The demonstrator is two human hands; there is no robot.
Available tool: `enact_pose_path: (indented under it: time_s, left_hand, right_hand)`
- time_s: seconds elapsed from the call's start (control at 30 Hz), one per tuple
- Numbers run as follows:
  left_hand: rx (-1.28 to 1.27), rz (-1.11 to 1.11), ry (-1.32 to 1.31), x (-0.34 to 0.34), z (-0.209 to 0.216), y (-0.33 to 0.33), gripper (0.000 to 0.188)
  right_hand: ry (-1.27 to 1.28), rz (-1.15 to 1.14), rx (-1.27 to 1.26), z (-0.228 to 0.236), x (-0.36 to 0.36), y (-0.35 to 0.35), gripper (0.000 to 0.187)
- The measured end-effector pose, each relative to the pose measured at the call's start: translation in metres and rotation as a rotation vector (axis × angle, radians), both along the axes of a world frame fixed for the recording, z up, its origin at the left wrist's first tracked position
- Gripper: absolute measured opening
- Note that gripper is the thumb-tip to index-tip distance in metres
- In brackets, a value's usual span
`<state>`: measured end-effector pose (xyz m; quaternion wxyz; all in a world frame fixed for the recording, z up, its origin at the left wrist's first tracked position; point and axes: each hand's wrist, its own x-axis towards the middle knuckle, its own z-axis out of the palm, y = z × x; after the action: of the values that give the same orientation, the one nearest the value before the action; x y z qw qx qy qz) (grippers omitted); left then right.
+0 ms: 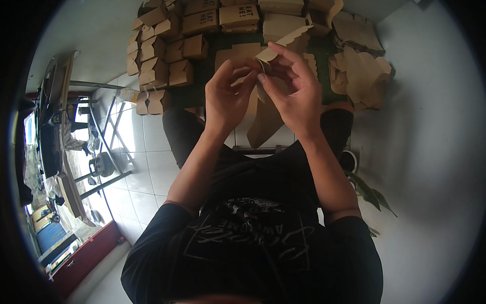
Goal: The person folds flat cardboard pieces into small boxes by hand, creasing edges and tucking flaps to form the box shape. They handle multiple pieces sequentially and place finished boxes on the table.
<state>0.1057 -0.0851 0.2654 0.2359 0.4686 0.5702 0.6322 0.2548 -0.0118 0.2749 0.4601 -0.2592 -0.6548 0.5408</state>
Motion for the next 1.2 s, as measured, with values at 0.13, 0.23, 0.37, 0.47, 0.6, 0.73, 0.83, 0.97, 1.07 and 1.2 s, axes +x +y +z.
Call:
enact_pose_path:
  time_s: [0.13, 0.23, 0.37, 0.47, 0.6, 0.73, 0.83, 0.97, 1.07, 1.2]
  left_hand:
    - [-0.007, -0.041, -0.173, 0.001, 0.005, 0.001, 0.039]
    - [-0.032, -0.058, -0.204, 0.001, 0.017, -0.004, 0.041]
    - [-0.114, -0.208, 0.078, -0.017, 0.029, -0.009, 0.044]
    - [-0.097, -0.202, 0.109, -0.021, 0.029, -0.006, 0.045]
    - [-0.091, -0.197, 0.098, -0.02, 0.03, -0.011, 0.042]
    - [-0.044, -0.193, 0.16, -0.022, 0.033, -0.01, 0.042]
    - [-0.037, -0.161, 0.097, -0.018, 0.033, -0.011, 0.042]
    - [-0.055, -0.126, 0.301, -0.019, 0.033, -0.012, 0.047]
    - [-0.038, -0.127, 0.369, -0.021, 0.035, -0.014, 0.053]
    - [-0.03, -0.142, 0.536, -0.028, 0.043, -0.018, 0.062]
  right_hand:
    - [0.0, 0.071, -0.022, 0.01, 0.0, 0.004, 0.063]
    - [0.037, 0.15, -0.131, 0.017, 0.003, 0.01, 0.061]
    - [-0.063, 0.151, -0.154, 0.023, 0.01, 0.018, 0.057]
    - [-0.083, 0.166, -0.167, 0.023, 0.01, 0.019, 0.056]
    - [-0.072, 0.169, -0.174, 0.025, 0.011, 0.019, 0.057]
    - [-0.056, 0.185, -0.177, 0.027, 0.011, 0.021, 0.058]
    - [-0.063, 0.176, -0.178, 0.028, 0.01, 0.02, 0.06]
    - [-0.117, 0.113, -0.154, 0.032, 0.007, 0.015, 0.063]
    - [-0.18, 0.078, -0.15, 0.037, 0.008, 0.01, 0.068]
    - [-0.165, 0.098, -0.182, 0.041, 0.009, 0.008, 0.074]
